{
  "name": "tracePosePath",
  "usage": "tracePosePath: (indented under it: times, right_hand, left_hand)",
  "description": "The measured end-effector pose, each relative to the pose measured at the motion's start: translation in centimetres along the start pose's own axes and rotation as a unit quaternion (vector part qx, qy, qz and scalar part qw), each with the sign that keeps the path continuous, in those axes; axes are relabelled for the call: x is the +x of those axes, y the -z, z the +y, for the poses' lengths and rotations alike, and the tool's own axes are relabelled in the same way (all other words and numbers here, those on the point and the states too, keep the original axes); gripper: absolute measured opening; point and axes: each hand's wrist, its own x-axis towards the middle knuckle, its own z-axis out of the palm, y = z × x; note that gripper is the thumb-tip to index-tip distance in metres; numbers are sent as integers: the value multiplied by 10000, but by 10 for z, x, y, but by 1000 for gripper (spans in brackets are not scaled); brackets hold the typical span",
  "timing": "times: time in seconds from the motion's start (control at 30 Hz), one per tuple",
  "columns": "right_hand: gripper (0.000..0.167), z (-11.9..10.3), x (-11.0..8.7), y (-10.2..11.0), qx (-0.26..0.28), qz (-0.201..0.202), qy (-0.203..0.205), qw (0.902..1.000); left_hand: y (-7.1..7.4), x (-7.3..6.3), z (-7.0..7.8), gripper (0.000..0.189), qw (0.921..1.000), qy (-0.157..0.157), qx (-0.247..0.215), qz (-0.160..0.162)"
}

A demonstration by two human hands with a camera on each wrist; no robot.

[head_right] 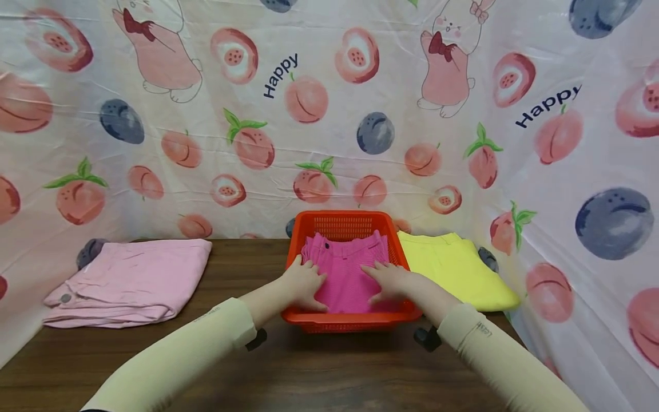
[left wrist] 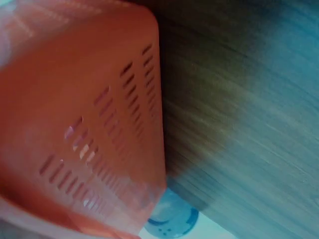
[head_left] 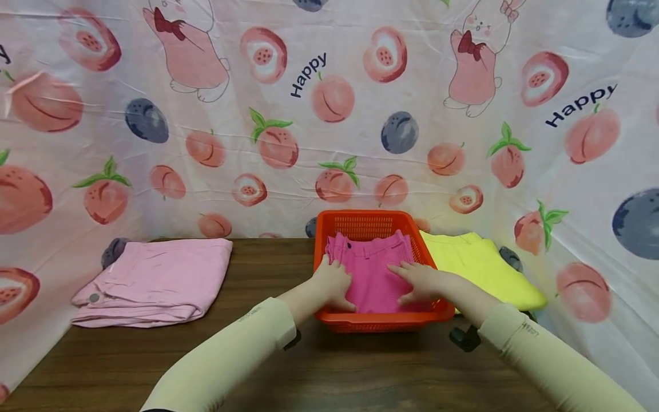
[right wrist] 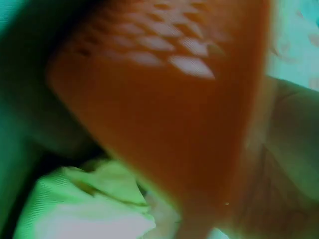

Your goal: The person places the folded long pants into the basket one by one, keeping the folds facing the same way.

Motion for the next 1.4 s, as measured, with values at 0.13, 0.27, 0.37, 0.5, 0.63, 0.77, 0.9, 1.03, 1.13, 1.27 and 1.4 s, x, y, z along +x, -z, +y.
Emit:
tracePosePath:
  times: [0.13, 0.27, 0.37, 0.5, 0.63, 0.77, 0.9, 1.03, 1.13, 1.27, 1.4]
  right_hand:
    - [77, -6, -5, -12, -424, 4, 203, 9989]
    - [76, -9, -3, -15, -498, -25, 93, 9987]
    - [74, -7, -1, -18, -611, -166, -63, 9980]
    - [71, -6, 3, -24, -869, -233, -208, 9957]
    - [70, -8, 7, -27, -1107, -205, -259, 9933]
    - [68, -10, 11, -31, -1149, -224, -311, 9926]
    - [69, -13, 14, -34, -1067, -315, -529, 9924]
    - [70, -16, 17, -35, -955, -428, -738, 9918]
    - [69, -17, 18, -34, -886, -465, -725, 9923]
    - [69, -15, 19, -33, -840, -586, -645, 9927]
    - [71, -12, 23, -31, -795, -615, -561, 9934]
  left_hand:
    - [1, -4, 7, 80, 9992, 59, 295, -265]
    - [0, -2, 11, 82, 9960, 309, 321, -771]
    - [2, 1, 14, 84, 9922, 442, 296, -1131]
    - [6, 3, 19, 83, 9873, 588, 245, -1453]
    - [6, 5, 21, 80, 9852, 659, 159, -1573]
    - [4, 5, 21, 81, 9842, 718, 96, -1613]
    - [2, 7, 24, 81, 9824, 822, 103, -1673]
    - [4, 7, 25, 82, 9811, 911, 150, -1701]
    - [5, 6, 25, 83, 9801, 984, 145, -1719]
    - [5, 5, 24, 83, 9794, 977, 34, -1766]
    - [4, 6, 22, 82, 9809, 865, 99, -1736]
